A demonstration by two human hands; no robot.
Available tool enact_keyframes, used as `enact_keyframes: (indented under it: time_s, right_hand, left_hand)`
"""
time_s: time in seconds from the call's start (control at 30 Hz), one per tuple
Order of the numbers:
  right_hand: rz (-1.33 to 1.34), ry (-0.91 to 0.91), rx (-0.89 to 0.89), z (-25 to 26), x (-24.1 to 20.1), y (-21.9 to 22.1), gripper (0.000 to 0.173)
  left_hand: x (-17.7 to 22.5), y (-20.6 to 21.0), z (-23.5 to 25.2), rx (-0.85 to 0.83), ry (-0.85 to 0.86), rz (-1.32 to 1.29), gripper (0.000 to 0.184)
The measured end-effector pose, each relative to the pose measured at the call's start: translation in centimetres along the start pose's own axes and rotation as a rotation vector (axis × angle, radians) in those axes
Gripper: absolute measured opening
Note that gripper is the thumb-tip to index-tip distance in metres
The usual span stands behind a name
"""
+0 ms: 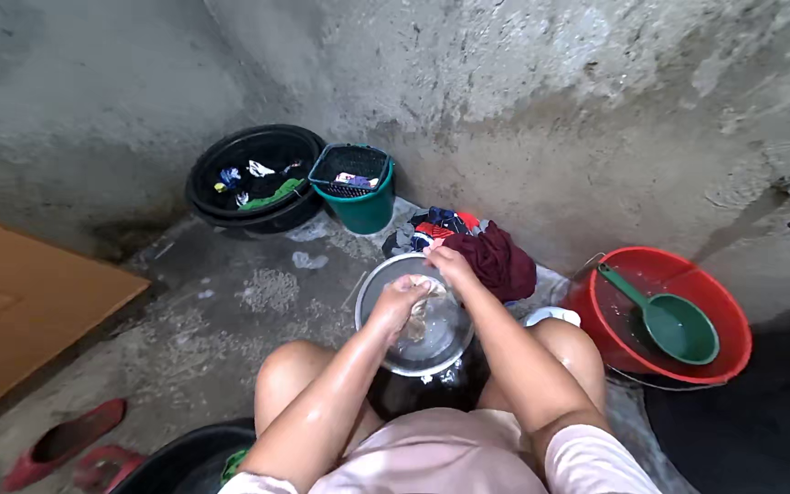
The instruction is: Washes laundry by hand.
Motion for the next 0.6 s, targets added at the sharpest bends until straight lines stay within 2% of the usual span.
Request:
enact_keyframes:
  time_s: [0.1,0.3,0.4,0.47,0.53,0.6]
  right_hand:
    - [0.266,-0.108,-0.235,-1.0,-1.8,1.9,0.054]
    - [0.492,-0.271,-0.352,-4.3,-5.2,1.1,0.035]
    - [0.397,-0.347,-0.452,-6.5,-7.1,-0.4,0.014]
    - [0.259,-0.366,-0.514,-7.6,-7.5,-1.9,0.013]
    - [0.129,-0.380,-0.479,-8.4,-7.5,-4.5,0.016]
    - [0.145,-0.460,-0.340,-9.1,-7.4,-8.2,0.014]
  left_hand:
    - [2.6,0.2,0.5,-0.058,0.022,0.313,0.030]
    - [9.1,1.4,-0.5,-0.050,0.069,0.439,0.026]
    - [13.6,1.7,-2.5,-0.021,0.170,0.320,0.022]
    - [16.3,1.8,-4.3,-0.032,0.239,0.193,0.022]
    - [18.6,1.7,-6.1,-0.055,0.323,0.076,0.023]
    - [20.1,1.0,-7.3,-0.129,0.445,-0.071,0.025]
Point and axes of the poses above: each hand's wrist, its own z-axis towards the middle knuckle, its own y-axis out of the palm, x = y × z, the point moved 10 cm from there along z, towards the middle knuckle, and after that the axes turned 8 degrees about -x, right-handed, at the moved point
